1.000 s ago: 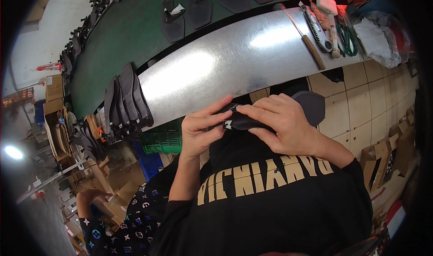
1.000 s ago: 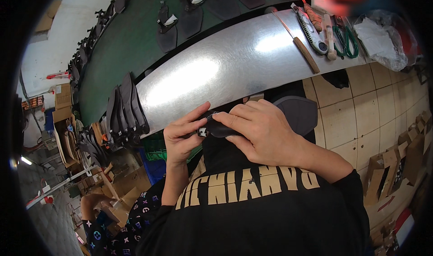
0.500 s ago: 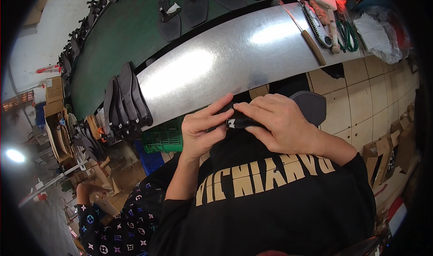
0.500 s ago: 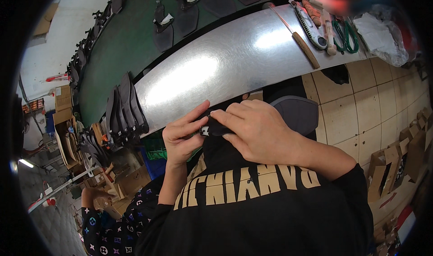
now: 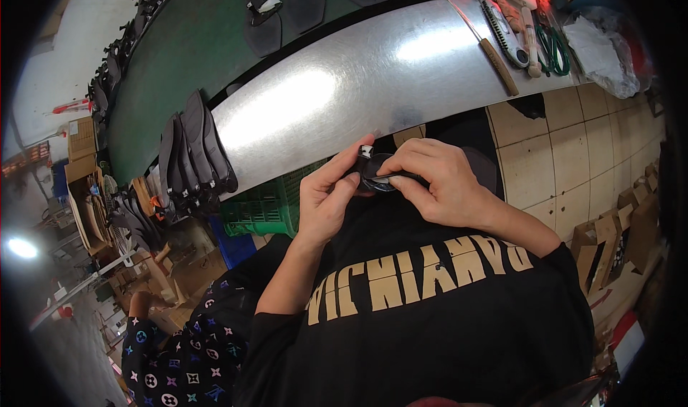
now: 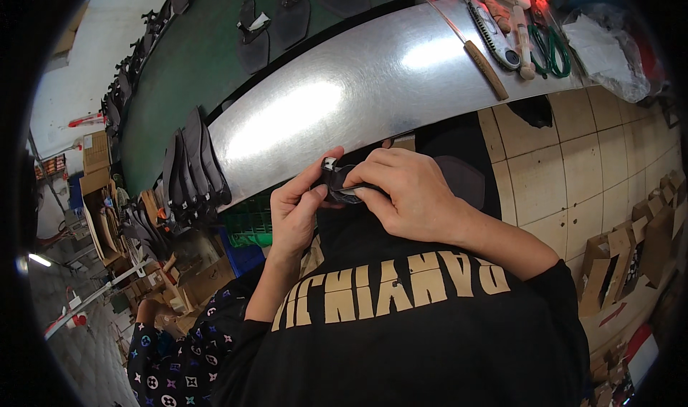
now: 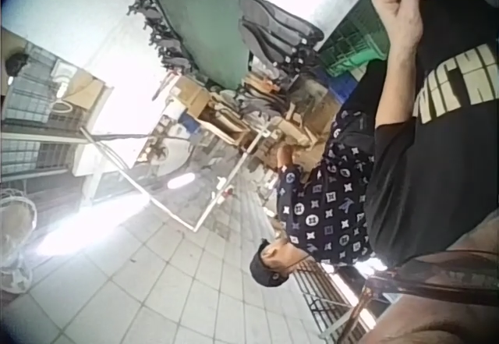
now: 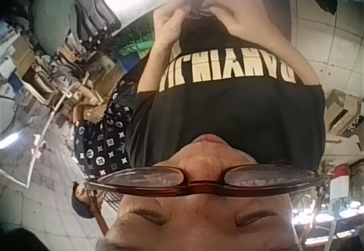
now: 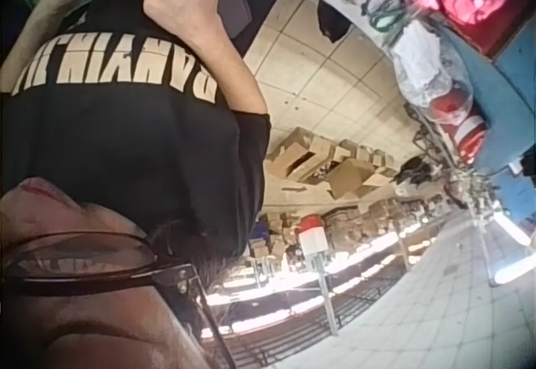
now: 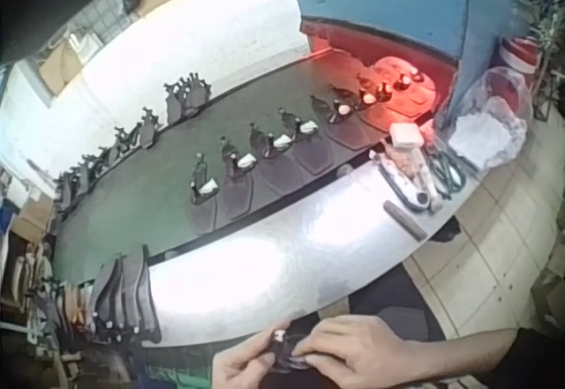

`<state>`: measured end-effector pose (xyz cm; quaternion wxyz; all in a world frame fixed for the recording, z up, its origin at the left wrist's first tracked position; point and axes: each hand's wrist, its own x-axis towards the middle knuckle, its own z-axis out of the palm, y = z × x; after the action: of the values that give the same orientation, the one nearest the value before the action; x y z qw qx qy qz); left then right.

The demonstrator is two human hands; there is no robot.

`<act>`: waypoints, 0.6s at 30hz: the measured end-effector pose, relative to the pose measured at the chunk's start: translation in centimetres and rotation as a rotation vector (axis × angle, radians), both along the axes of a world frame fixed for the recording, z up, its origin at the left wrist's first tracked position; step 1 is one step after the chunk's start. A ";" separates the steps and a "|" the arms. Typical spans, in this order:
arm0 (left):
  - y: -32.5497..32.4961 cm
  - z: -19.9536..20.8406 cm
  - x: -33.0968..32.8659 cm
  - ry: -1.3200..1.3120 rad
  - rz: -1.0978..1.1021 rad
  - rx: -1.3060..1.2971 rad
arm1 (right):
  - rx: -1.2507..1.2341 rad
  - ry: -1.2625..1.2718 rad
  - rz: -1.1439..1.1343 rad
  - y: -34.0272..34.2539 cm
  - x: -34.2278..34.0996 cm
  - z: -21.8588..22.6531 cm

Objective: Manually attaching small components to shoe soles on a factory assembly line.

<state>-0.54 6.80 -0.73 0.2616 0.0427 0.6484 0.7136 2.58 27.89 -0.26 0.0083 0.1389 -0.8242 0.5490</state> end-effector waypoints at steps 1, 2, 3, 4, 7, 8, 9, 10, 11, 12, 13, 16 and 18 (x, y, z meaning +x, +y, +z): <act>-0.1 0.0 0.0 -0.019 -0.006 -0.003 | 0.045 0.041 0.002 -0.1 0.1 0.0; -0.1 0.0 0.0 -0.037 -0.011 -0.004 | 0.092 0.083 0.005 -0.1 0.1 0.0; -0.1 0.0 0.0 -0.039 -0.010 -0.004 | 0.092 0.082 0.007 0.0 0.1 0.0; -0.2 0.1 0.0 -0.055 -0.003 0.013 | 0.128 0.114 0.030 0.0 0.0 0.0; 0.0 0.4 0.3 -0.054 0.011 0.018 | 0.195 0.172 0.066 0.2 0.1 0.3; 0.1 0.4 0.3 -0.029 0.018 0.007 | 0.227 0.204 0.078 0.2 0.0 0.2; 0.1 0.5 0.1 -0.030 0.019 0.007 | 0.227 0.203 0.079 0.2 -0.1 0.1; 0.1 0.5 -0.1 -0.035 -0.002 0.011 | 0.235 0.203 0.096 0.3 0.0 0.0; 0.1 0.6 0.0 -0.037 -0.019 0.012 | 0.239 0.206 0.116 0.4 0.1 0.0; 0.0 0.7 0.0 -0.036 -0.015 0.009 | 0.236 0.208 0.119 0.5 0.1 0.1; 0.0 0.6 0.1 -0.038 -0.019 -0.022 | 0.237 0.207 0.146 0.6 0.0 0.1; 0.2 0.2 -0.3 -0.080 0.011 -0.043 | 0.229 0.174 0.188 0.7 -0.3 -0.1; 0.5 0.1 -0.5 -0.114 0.049 -0.034 | 0.218 0.147 0.205 0.7 -0.4 -0.3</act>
<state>-1.05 7.26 -0.66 0.2815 -0.0186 0.6454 0.7099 2.23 28.59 -0.52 -0.0026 0.2618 -0.8575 0.4428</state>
